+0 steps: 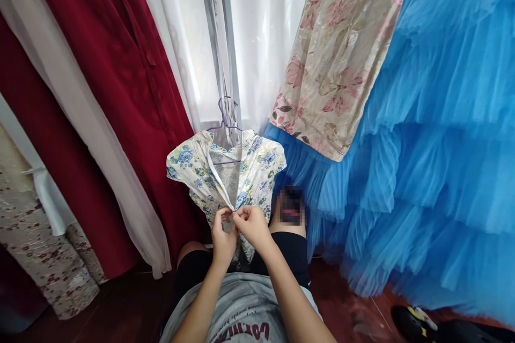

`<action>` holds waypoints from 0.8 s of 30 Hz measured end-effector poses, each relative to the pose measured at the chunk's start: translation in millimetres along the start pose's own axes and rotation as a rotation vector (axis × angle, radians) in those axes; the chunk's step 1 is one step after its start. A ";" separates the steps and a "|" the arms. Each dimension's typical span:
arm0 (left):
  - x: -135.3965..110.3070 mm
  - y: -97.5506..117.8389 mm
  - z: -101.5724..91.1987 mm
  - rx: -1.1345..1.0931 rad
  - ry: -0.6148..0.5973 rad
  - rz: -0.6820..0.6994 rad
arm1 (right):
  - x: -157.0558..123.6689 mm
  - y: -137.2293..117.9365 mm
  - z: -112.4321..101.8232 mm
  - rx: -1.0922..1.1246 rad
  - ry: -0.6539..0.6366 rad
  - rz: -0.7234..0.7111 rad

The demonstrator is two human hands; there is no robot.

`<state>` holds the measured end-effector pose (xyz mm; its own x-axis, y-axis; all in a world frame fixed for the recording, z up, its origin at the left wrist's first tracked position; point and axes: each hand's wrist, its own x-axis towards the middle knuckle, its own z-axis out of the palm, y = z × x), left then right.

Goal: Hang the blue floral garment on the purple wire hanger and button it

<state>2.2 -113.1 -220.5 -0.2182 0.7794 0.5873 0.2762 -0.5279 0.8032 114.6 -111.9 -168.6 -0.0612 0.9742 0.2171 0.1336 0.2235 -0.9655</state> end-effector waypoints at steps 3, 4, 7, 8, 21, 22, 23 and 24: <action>5.6 -0.5 -3.5 -0.035 -0.016 -0.026 | 0.1 -0.7 0.8 -0.003 -0.018 -0.009; 7.6 0.5 -5.0 -0.036 -0.020 -0.031 | 0.4 -0.4 1.2 -0.009 -0.020 -0.014; 11.8 5.2 -7.7 -0.030 -0.032 -0.038 | 2.1 1.0 1.9 -0.037 -0.018 -0.028; 12.7 6.6 -8.1 -0.034 -0.035 -0.039 | 2.8 1.2 1.9 -0.045 -0.014 -0.028; 11.0 5.3 -8.6 -0.037 -0.127 -0.005 | 3.0 4.6 -0.2 0.131 -0.007 0.047; 10.7 4.5 -8.6 -0.035 -0.125 -0.010 | 4.7 0.9 0.0 0.176 -0.007 0.061; 10.5 3.9 -8.5 -0.032 -0.124 -0.013 | 8.0 -4.7 -0.4 0.226 -0.002 0.069; 10.3 3.5 -8.3 -0.028 -0.126 -0.014 | 13.2 -12.0 -1.5 0.275 0.008 0.072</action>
<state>-6.9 -109.7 -210.8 -0.1016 0.8219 0.5605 0.2472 -0.5249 0.8145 113.6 -101.8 -153.9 -0.0529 0.9878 0.1466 -0.1357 0.1384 -0.9810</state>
